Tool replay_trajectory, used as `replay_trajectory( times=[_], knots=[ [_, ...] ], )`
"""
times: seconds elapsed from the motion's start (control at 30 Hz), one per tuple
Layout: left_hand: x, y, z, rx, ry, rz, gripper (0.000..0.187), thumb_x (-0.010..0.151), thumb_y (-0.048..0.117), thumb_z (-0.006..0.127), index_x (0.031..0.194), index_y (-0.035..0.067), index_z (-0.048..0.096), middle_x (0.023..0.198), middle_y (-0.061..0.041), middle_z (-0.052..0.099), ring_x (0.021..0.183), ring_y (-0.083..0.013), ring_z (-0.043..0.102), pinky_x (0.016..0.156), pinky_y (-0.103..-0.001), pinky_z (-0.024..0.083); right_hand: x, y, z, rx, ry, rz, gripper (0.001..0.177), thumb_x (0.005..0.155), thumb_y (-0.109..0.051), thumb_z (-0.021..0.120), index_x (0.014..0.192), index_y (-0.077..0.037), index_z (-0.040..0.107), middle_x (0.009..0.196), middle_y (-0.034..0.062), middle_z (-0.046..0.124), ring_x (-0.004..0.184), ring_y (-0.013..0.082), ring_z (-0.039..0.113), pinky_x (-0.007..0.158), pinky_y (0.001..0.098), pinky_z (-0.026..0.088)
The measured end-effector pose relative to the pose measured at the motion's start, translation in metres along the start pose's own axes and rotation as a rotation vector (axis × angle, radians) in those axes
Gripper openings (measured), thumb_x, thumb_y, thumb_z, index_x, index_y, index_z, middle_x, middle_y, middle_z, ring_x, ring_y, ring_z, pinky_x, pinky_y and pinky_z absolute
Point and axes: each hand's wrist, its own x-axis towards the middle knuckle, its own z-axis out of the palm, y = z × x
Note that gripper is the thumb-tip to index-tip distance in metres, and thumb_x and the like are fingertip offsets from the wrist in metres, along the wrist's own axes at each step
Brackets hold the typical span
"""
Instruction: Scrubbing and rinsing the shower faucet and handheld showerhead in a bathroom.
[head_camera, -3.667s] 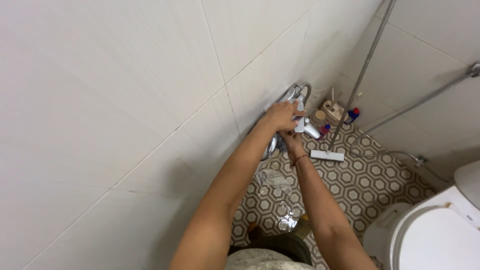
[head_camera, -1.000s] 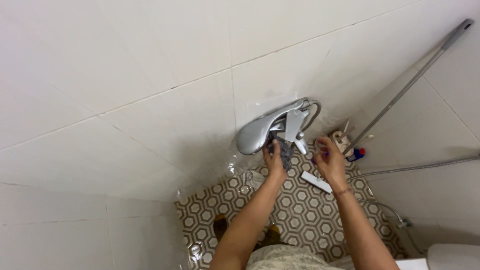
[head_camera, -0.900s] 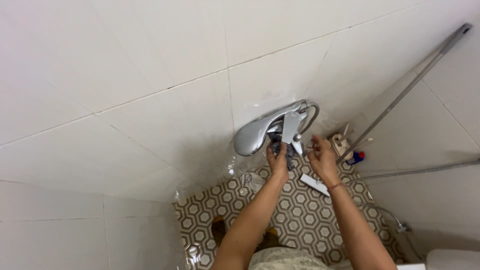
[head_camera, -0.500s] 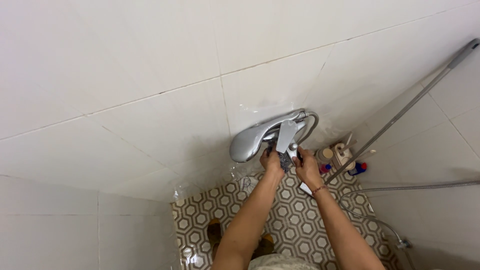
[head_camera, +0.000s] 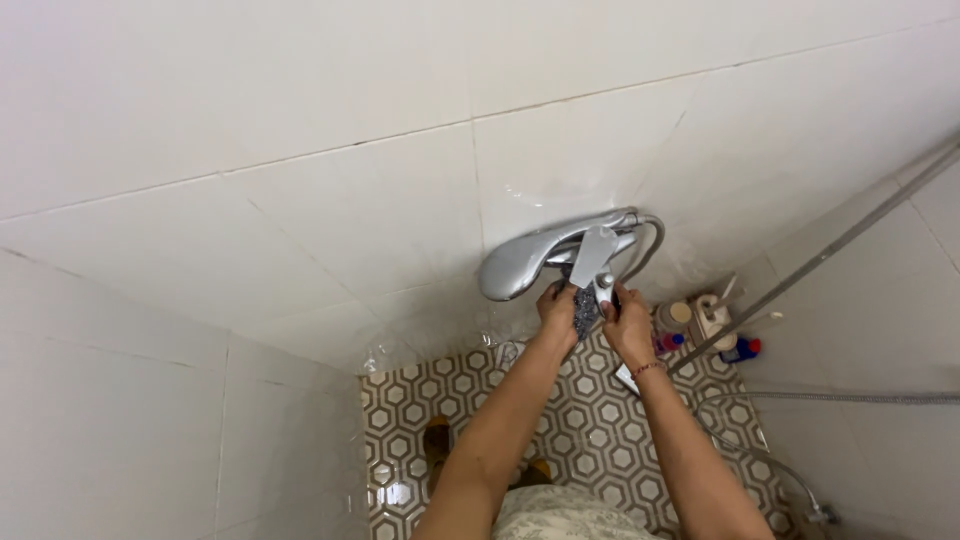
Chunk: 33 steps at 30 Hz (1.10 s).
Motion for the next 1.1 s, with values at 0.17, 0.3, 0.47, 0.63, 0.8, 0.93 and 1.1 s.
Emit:
replay_trajectory(
  times=[0.17,0.3,0.47,0.63,0.8,0.93,1.1],
  knots=[
    [-0.028,0.016,0.047,0.324,0.325,0.49,0.027,0.084,-0.001,0.065,0.111,0.0,0.073,0.105,-0.013,0.071,0.095,-0.0283,0.068,0.083,-0.04,0.055,0.002,0.007,0.0,-0.019,-0.006,-0.004,0.045,0.091,-0.007,0.068,0.133,0.005,0.061,0.106,0.0259,0.062,0.094,0.0432,0.062,0.085,0.0479,0.051],
    [-0.05,0.03,0.043,0.656,0.42,0.849,0.038,0.072,-0.004,0.069,0.11,0.0,0.075,0.109,-0.022,0.069,0.102,-0.0391,0.066,0.092,-0.047,0.052,0.0,0.005,-0.003,-0.029,-0.034,0.031,0.044,0.092,-0.008,0.068,0.133,0.005,0.061,0.107,0.0261,0.061,0.094,0.0431,0.062,0.083,0.0486,0.05],
    [-0.065,0.048,0.038,0.928,0.302,0.875,0.036,0.082,0.009,0.078,0.116,0.001,0.076,0.114,-0.027,0.068,0.107,-0.0468,0.063,0.093,-0.053,0.049,0.0,0.003,-0.001,-0.052,-0.012,0.011,0.044,0.09,-0.005,0.068,0.132,0.004,0.062,0.103,0.0247,0.06,0.092,0.0419,0.06,0.083,0.0481,0.049],
    [-0.06,0.013,0.0,0.922,0.131,0.72,0.027,0.089,0.015,0.074,0.113,0.001,0.078,0.101,-0.023,0.068,0.096,-0.0398,0.066,0.084,-0.047,0.051,-0.001,-0.006,-0.004,-0.031,-0.022,-0.003,0.044,0.091,-0.003,0.066,0.133,0.004,0.061,0.099,0.0235,0.058,0.089,0.0411,0.058,0.08,0.0475,0.048],
    [-0.067,-0.015,-0.019,0.807,-0.037,0.718,0.025,0.092,0.016,0.073,0.11,0.0,0.076,0.095,-0.018,0.069,0.088,-0.0313,0.069,0.079,-0.04,0.053,0.0,0.004,-0.005,-0.048,-0.008,-0.028,0.042,0.09,-0.004,0.066,0.132,0.004,0.062,0.097,0.0224,0.058,0.088,0.0403,0.059,0.08,0.0464,0.048],
    [-0.076,0.012,-0.005,0.809,-0.025,0.762,0.022,0.09,0.016,0.074,0.105,0.0,0.075,0.096,-0.016,0.069,0.087,-0.0316,0.069,0.078,-0.04,0.054,-0.008,0.018,0.002,0.044,-0.031,0.018,0.045,0.095,-0.006,0.061,0.139,0.001,0.059,0.109,0.0226,0.062,0.096,0.0373,0.062,0.086,0.0431,0.05],
    [-0.073,0.047,0.023,0.875,0.068,0.849,0.018,0.089,0.016,0.075,0.099,0.002,0.077,0.095,-0.015,0.069,0.089,-0.0358,0.068,0.078,-0.045,0.053,-0.029,0.013,-0.002,0.253,-0.038,0.068,0.051,0.102,-0.012,0.058,0.151,-0.002,0.048,0.134,0.0209,0.061,0.112,0.0318,0.063,0.092,0.0394,0.051]
  ],
)
